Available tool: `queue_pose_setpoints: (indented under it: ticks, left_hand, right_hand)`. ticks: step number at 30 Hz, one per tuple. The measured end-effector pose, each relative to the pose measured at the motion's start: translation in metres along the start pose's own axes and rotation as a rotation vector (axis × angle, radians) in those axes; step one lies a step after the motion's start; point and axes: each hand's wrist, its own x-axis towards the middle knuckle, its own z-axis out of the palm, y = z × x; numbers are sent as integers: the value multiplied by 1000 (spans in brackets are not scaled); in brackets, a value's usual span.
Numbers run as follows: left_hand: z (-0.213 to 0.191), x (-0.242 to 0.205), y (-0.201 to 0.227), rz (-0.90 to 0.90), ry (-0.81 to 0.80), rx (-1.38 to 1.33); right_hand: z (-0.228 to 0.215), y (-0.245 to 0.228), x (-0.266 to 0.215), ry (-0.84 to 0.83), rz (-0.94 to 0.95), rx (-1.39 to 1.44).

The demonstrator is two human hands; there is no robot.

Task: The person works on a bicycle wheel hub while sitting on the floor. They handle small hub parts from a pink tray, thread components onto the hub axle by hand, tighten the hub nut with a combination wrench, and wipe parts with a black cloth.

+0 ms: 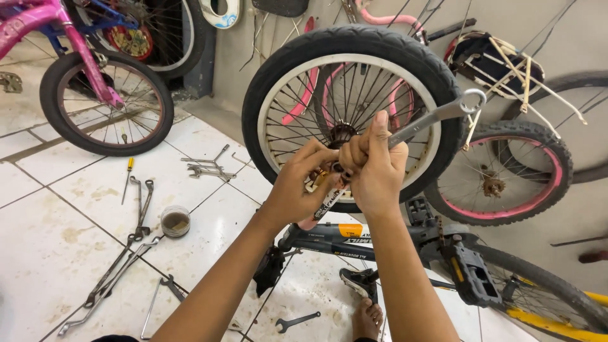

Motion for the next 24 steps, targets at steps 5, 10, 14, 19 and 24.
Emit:
queue_pose_setpoints:
  ticks: [5,10,14,19,24]
  left_hand:
    - [-9,-5,20,196,40,149]
    - [-11,-19,20,12,1,34]
    - [-15,-36,1,-145,-35,-51]
    - [-28,-59,-12,-103,8,-59]
    - [-43,-87,-26,-312,-8,57]
  right_hand:
    - [11,-10,-10,-92,29,-2]
    - [30,-1,-20,-129,102,45]
    - [38,10,-33,-116,205,13]
    - [40,-3,-42,-152,441,-226]
    - [24,-13,-53,-296,479,-638]
